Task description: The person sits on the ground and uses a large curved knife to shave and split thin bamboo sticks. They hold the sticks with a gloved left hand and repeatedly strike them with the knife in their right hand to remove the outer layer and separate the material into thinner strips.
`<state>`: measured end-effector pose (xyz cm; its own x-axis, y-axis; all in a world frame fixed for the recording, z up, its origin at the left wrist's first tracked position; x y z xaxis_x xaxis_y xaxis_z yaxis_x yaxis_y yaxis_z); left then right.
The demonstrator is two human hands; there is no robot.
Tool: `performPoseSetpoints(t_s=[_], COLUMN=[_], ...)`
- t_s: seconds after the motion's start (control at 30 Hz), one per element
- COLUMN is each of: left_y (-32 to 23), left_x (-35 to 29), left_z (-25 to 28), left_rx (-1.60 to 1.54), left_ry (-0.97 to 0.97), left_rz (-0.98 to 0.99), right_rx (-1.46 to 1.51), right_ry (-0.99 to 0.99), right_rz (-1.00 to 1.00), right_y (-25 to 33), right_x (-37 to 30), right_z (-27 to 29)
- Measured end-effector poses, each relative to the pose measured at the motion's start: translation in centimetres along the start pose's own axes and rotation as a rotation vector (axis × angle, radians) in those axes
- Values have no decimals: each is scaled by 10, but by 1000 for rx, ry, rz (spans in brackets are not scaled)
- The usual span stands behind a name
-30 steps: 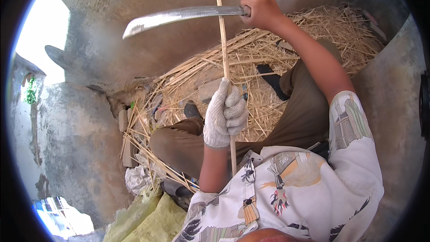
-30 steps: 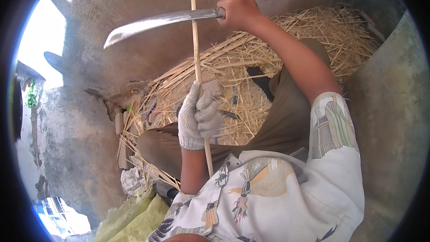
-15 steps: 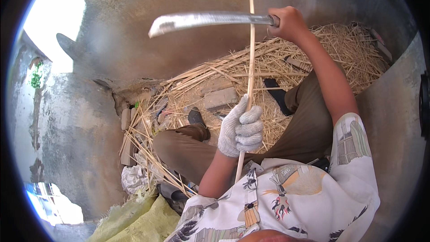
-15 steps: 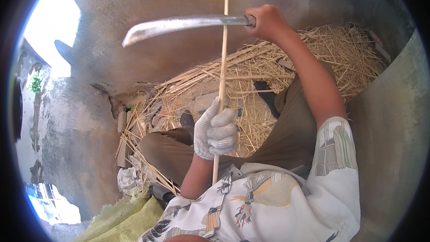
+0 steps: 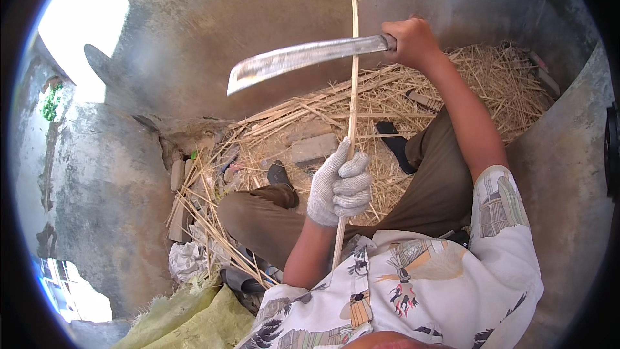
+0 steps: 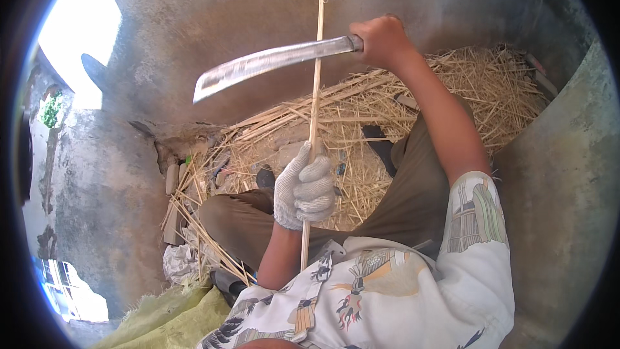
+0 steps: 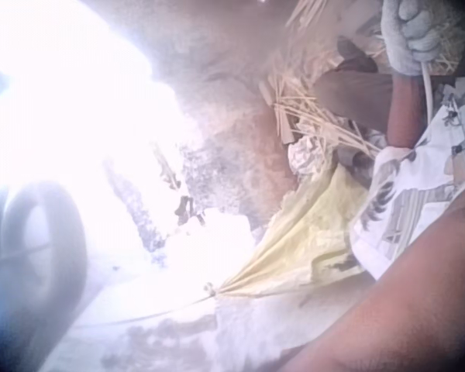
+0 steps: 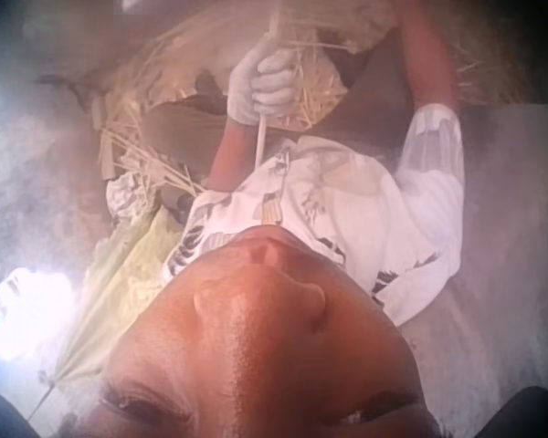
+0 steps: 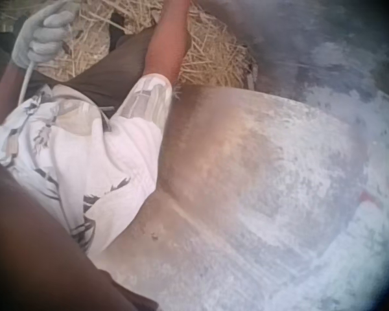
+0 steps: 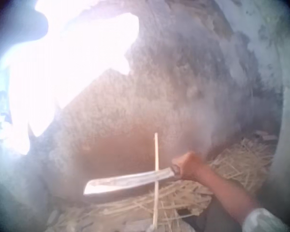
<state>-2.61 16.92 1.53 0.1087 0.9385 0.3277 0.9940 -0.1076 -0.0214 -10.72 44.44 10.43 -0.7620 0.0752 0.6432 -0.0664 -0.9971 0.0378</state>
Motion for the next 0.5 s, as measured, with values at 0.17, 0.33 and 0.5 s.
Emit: performPoseSetpoints(t_s=[0.17,0.33,0.5], left_y=[17,48,37], left_x=[2,1,5], left_z=[5,7,-8], left_rx=[-55,404,589], left_ry=[-72,-304,-397], left_rz=[86,274,147], right_rx=[98,307,177], right_ry=[45,68,174], right_rz=[-362,-917,-810], right_y=[-56,-138,-98], right_x=[9,-7,-17], right_z=[-2,-22,-19])
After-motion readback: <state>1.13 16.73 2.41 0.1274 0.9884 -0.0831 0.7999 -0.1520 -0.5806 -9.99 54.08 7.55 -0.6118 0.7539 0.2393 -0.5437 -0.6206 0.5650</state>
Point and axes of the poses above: each hand's wrist, its own x-axis towards the middle knuckle, its own z-axis out of the back of the hand, y = z × x, the point moved 7 cm from there along x, towards the middle knuckle, and after that the axes turned 7 degrees about y, right-handed, at the moved point
